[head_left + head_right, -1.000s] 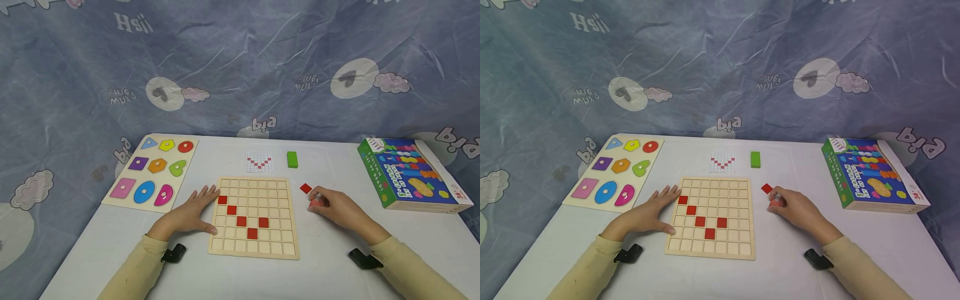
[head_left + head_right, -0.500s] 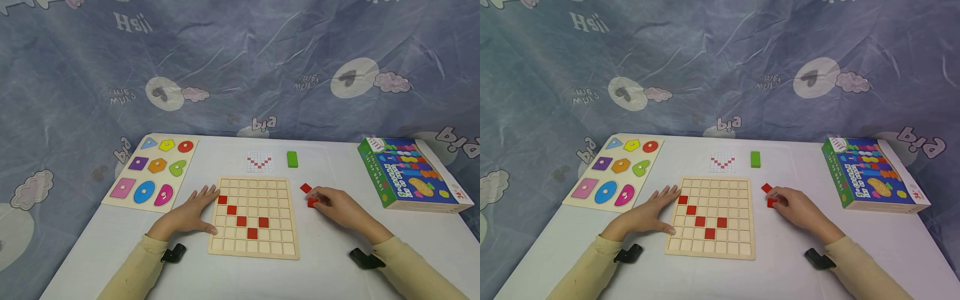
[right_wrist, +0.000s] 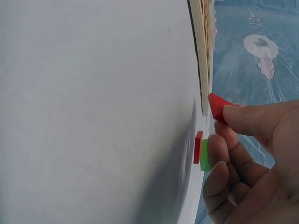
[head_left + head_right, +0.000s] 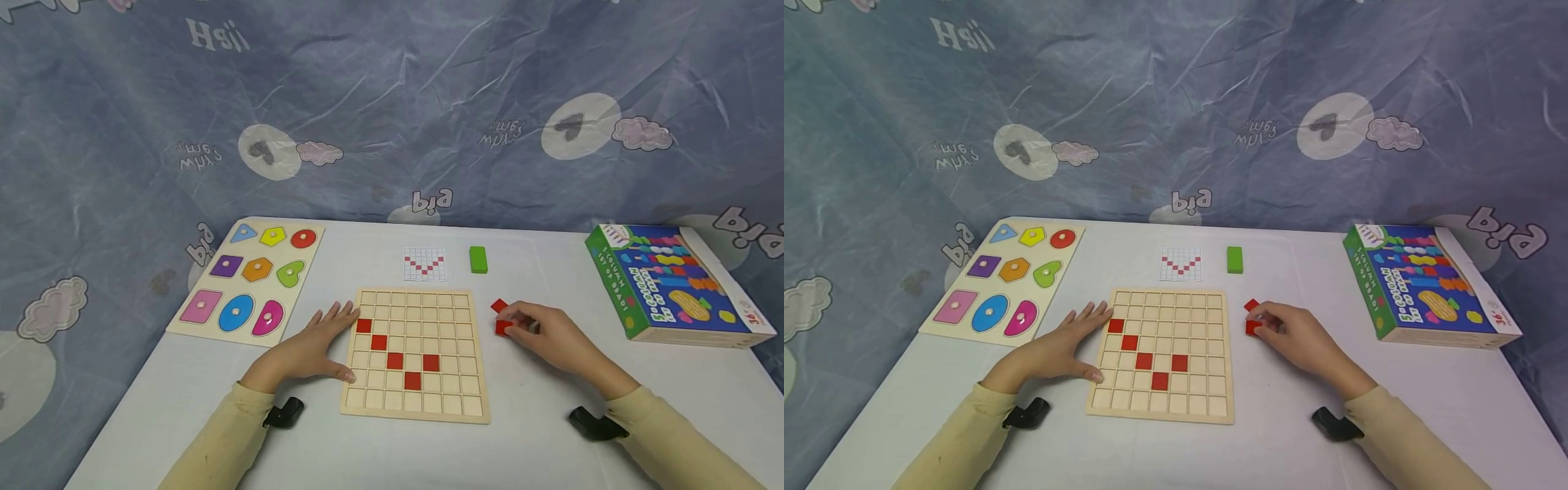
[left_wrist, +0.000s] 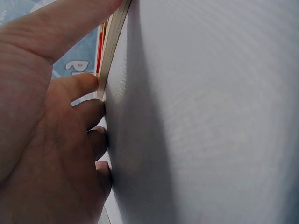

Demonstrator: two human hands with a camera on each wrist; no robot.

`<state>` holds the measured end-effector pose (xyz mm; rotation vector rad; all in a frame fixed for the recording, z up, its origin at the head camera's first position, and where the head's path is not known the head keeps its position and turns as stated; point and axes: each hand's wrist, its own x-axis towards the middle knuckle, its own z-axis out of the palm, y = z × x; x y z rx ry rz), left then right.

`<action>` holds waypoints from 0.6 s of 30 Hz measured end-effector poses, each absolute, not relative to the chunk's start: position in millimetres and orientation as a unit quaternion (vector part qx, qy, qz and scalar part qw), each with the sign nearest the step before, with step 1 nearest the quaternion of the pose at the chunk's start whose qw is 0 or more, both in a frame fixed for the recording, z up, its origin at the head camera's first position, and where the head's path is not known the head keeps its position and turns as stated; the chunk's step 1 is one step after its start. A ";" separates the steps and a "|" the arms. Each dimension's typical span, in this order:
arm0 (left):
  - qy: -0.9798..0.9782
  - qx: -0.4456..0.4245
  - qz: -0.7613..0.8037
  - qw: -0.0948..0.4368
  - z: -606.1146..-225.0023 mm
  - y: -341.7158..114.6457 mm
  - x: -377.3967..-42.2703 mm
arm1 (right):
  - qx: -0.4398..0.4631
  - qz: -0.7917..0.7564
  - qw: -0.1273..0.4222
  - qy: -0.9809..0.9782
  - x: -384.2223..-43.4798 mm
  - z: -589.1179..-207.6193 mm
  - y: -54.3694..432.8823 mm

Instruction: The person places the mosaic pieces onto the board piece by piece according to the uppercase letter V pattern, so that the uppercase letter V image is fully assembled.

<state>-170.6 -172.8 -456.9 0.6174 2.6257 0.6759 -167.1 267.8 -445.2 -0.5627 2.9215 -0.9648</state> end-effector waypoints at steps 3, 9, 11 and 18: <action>0.929 0.218 0.239 0.180 -456.9 -172.9 -170.4 | -0.184 -0.319 0.006 0.930 -166.4 -444.9 265.5; 0.929 0.218 0.238 0.181 -456.4 -172.7 -170.5 | -0.198 -0.328 0.004 0.924 -164.1 -443.0 259.6; 0.929 0.219 0.238 0.181 -456.3 -172.6 -170.6 | -0.198 -0.330 0.005 0.923 -163.2 -442.4 256.9; 0.929 0.220 0.238 0.179 -456.3 -172.7 -170.6 | -0.188 -0.340 0.012 0.921 -158.7 -440.0 247.1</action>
